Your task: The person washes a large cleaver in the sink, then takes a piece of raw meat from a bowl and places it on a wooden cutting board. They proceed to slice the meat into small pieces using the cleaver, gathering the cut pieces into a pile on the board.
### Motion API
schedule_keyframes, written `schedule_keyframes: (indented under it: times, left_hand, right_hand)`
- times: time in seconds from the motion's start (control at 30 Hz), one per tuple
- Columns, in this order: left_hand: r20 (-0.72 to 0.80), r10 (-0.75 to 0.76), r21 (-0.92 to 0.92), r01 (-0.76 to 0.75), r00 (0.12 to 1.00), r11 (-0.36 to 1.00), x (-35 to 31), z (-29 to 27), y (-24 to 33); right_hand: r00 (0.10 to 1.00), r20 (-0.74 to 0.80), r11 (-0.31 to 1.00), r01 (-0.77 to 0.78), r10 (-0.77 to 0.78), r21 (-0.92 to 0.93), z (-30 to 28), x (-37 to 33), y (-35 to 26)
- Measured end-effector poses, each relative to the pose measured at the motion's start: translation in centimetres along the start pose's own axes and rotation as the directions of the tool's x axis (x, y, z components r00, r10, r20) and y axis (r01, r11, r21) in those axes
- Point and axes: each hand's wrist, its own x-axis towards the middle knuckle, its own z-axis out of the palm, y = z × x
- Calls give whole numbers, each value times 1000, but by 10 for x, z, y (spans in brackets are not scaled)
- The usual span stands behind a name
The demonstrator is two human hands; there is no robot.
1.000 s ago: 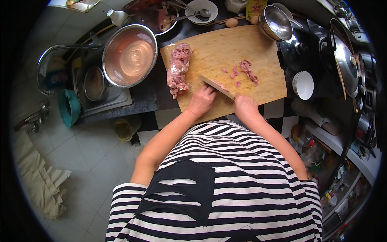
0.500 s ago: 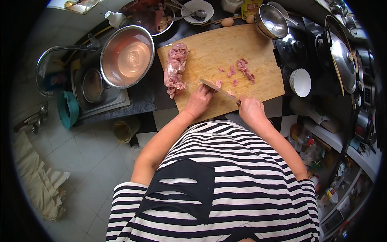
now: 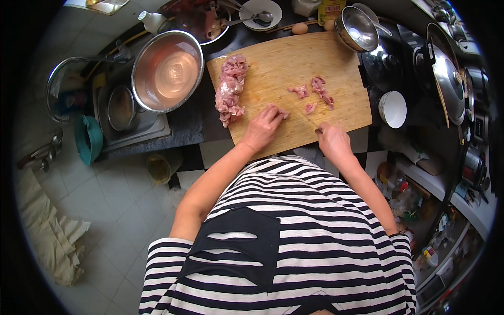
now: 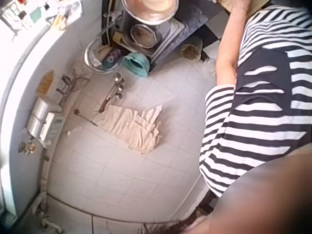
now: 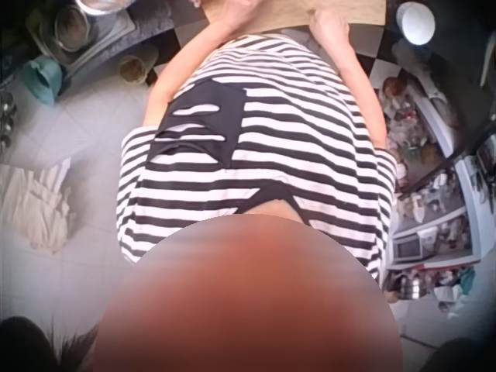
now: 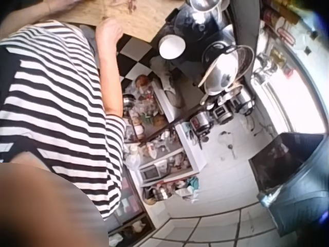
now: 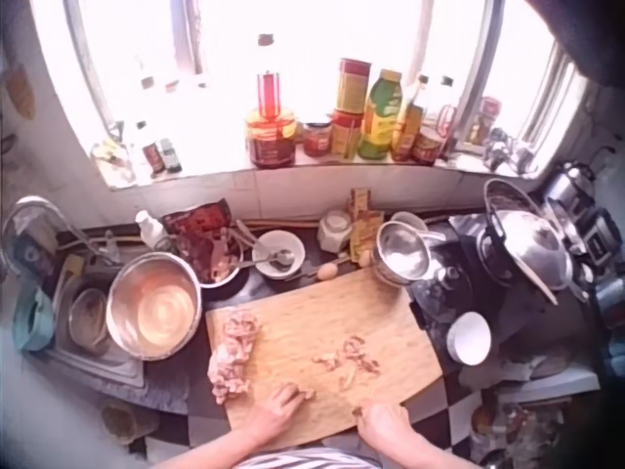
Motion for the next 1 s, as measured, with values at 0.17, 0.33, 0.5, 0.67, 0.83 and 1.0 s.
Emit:
schedule_keyframes:
  times: [0.17, 0.33, 0.5, 0.67, 0.83, 1.0]
  left_hand:
    - [10, 23, -8, -22, 1000, 1000, -3, 0, -3]
    - [8, 39, 28, -40, 999, 999, -13, 7, -8]
    - [16, 23, 9, -23, 1000, 1000, -9, 4, -4]
    - [38, 4, 7, -4, 999, 1000, -10, 4, -6]
    - [84, -25, 8, 24, 996, 1000, -10, 5, -4]
    - [58, 12, 62, -16, 998, 998, -12, 8, -4]
  right_hand:
    - [1000, 31, 1000, 8, -7, -26, 2, -11, -8]
    - [998, 55, 998, 35, -32, -59, 3, -17, -14]
    - [998, 60, 996, 39, -34, -76, -1, -17, -15]
    - [996, 50, 990, 82, -76, -119, 11, -8, -13]
    - [991, 113, 989, 90, -76, -117, 25, 13, -31]
    - [996, 7, 995, 92, -92, -25, 47, 42, -25]
